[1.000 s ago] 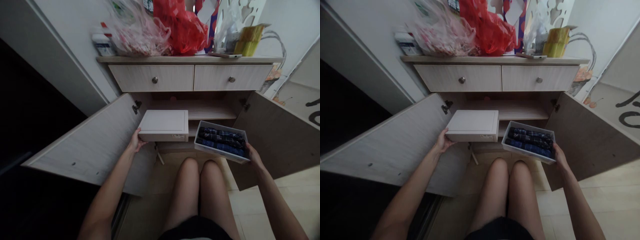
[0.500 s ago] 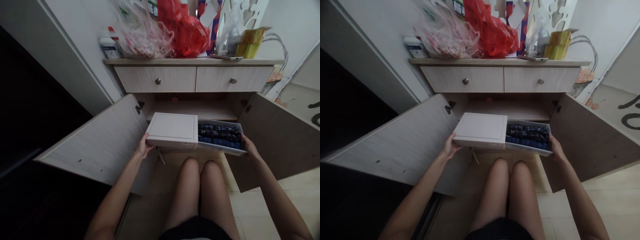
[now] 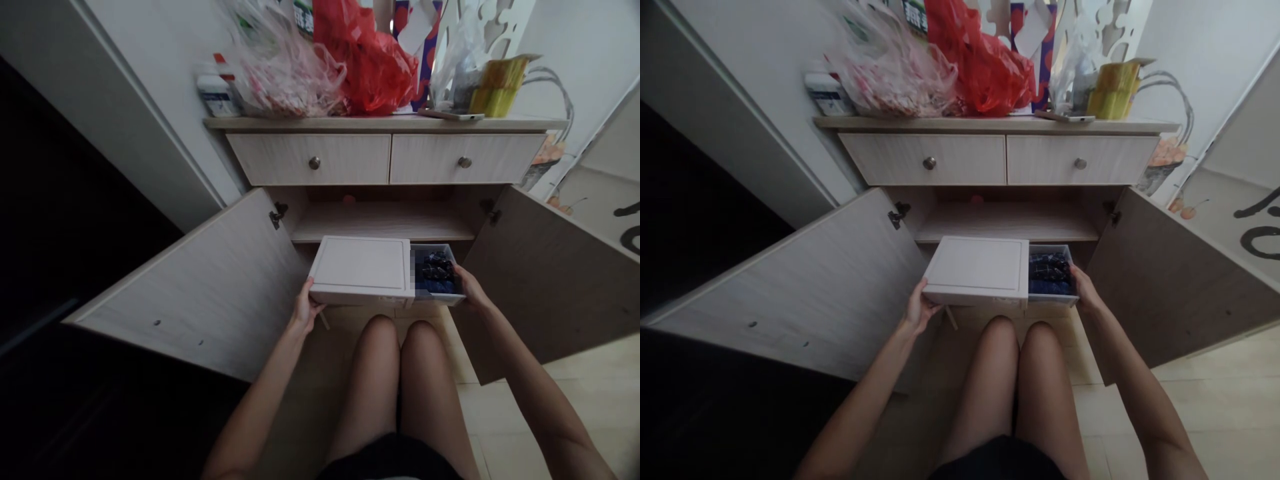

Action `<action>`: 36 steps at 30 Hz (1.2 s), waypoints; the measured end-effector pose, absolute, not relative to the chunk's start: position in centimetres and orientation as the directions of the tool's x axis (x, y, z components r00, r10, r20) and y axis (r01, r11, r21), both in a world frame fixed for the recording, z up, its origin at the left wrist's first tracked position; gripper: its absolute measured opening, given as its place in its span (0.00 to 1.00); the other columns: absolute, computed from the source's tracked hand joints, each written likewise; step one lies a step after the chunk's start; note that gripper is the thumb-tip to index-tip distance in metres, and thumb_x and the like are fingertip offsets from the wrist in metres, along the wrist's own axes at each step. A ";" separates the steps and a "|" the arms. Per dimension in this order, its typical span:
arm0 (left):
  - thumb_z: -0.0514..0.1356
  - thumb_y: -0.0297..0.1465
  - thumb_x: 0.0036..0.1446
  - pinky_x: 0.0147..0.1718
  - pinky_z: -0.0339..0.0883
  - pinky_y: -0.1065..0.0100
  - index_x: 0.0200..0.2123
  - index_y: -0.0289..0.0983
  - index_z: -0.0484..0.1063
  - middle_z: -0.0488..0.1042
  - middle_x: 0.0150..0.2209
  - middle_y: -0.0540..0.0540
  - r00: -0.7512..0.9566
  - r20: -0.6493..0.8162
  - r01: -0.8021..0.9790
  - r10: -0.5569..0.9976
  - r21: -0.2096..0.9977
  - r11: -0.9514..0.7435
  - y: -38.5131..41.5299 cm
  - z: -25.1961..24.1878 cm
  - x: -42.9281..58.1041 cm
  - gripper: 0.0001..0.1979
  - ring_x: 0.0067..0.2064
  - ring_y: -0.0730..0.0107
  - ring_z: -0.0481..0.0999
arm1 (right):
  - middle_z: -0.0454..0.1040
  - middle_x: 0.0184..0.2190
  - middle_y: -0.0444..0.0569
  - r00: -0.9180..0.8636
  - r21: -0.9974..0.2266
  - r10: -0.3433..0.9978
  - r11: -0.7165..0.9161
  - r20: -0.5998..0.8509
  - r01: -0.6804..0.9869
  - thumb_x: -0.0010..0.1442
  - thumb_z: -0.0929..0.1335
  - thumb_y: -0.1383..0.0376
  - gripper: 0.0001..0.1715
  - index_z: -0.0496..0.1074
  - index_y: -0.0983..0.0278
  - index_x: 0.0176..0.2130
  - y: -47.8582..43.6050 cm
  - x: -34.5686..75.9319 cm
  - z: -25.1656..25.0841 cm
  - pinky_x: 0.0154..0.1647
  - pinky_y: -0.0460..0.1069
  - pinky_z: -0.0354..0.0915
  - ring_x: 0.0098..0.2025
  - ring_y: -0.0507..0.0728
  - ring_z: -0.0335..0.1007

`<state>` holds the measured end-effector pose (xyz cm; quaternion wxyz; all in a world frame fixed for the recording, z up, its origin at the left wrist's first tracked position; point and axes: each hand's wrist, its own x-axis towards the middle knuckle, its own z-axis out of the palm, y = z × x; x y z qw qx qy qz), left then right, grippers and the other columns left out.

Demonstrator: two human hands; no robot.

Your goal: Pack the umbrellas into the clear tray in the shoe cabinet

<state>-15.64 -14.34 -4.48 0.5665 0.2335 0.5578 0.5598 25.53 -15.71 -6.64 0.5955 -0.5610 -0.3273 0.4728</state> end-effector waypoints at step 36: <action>0.62 0.47 0.58 0.50 0.73 0.55 0.48 0.40 0.76 0.74 0.56 0.37 -0.023 -0.142 -0.234 0.990 0.963 0.132 -5.5 -2.1 -8.0 0.22 0.57 0.51 0.73 | 0.79 0.46 0.51 0.180 -0.979 0.980 -0.044 -0.080 -0.199 0.66 0.52 0.39 0.40 0.72 0.60 0.55 -2.7 22.0 -0.8 0.56 0.57 0.67 0.53 0.62 0.74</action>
